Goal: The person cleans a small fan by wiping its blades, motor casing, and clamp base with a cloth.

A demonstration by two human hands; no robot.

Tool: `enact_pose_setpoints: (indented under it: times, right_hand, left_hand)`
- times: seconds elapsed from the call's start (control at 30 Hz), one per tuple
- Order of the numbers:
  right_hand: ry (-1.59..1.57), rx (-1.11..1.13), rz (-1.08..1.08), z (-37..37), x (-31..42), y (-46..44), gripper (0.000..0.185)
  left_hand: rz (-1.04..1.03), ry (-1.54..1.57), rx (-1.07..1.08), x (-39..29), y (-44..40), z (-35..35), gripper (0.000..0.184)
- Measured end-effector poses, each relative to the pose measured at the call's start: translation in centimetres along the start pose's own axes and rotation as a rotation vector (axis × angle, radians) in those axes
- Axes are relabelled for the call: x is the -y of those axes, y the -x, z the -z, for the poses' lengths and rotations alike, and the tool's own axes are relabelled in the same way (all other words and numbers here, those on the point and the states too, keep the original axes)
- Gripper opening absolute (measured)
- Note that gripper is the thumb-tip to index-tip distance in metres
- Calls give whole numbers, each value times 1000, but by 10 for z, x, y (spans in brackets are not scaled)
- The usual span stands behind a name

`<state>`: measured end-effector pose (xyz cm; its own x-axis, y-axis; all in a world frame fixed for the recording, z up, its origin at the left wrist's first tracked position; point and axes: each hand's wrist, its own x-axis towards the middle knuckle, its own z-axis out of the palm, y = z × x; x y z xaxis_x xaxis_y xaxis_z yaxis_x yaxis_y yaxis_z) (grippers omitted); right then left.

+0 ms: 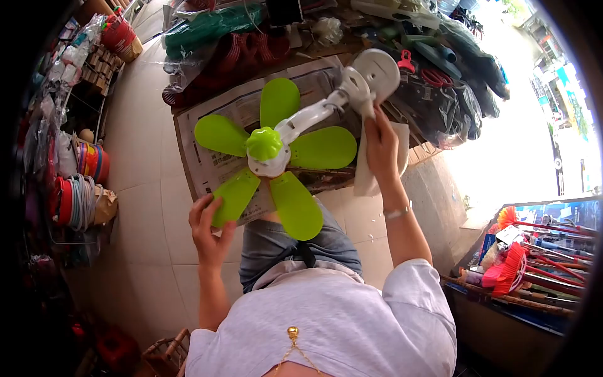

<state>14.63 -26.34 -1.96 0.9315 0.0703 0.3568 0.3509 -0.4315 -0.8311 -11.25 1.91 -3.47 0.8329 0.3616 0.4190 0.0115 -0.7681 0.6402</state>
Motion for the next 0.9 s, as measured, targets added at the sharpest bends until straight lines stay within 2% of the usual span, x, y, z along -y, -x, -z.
enact_pose_setpoints:
  times: [0.1, 0.17, 0.23, 0.3, 0.37, 0.43, 0.5, 0.53, 0.6, 0.63, 0.7, 0.77, 0.83, 0.87, 0.9]
  right_hand:
    - [-74, 43, 5, -16, -4, -41, 36]
    - [-139, 90, -20, -20, -6, -53, 36]
    - [-190, 101, -113, -18, 3, -57, 36]
    - [-191, 47, -107, -7, 19, -37, 31]
    - [-25, -116, 357, 7, 32, -9, 27]
    - [-30, -33, 563, 4, 48, 36, 31]
    - [124, 379, 643, 3, 66, 65, 43]
    - [122, 378, 634, 1, 66, 75, 43]
    - [454, 550, 672, -5, 61, 90, 49]
    - [449, 556, 672, -2, 57, 90, 49]
    - [421, 544, 526, 15, 44, 87, 50]
    - [430, 499, 572, 22, 38, 86, 45]
    - [317, 426, 440, 27, 48, 88, 41]
    - [260, 300, 534, 28, 59, 88, 36]
    - [257, 308, 534, 25, 77, 90, 36]
  left_hand:
    - [-106, -69, 24, -16, 0, -8, 46]
    - [-107, -57, 33, -29, -3, -16, 49]
    - [-173, -59, 81, -39, -3, -23, 50]
    - [-176, -58, 109, -41, -2, -27, 51]
    - [-181, 15, 146, -37, 0, -28, 54]
    - [-184, 46, 173, -28, -1, -24, 57]
    - [-190, 70, 198, -20, -6, -19, 61]
    - [-234, 21, 180, -17, -9, -18, 64]
    - [-274, -30, 164, -12, -9, -17, 68]
    - [-254, -40, 156, -9, -6, -18, 71]
    - [-220, -52, 143, -10, -1, -20, 75]
    - [-172, -188, -27, -14, 1, -25, 79]
    - [-151, -201, -27, -9, 6, -28, 83]
    - [-132, -211, -25, -8, 9, -29, 86]
    - [-124, -213, -25, -7, 10, -29, 86]
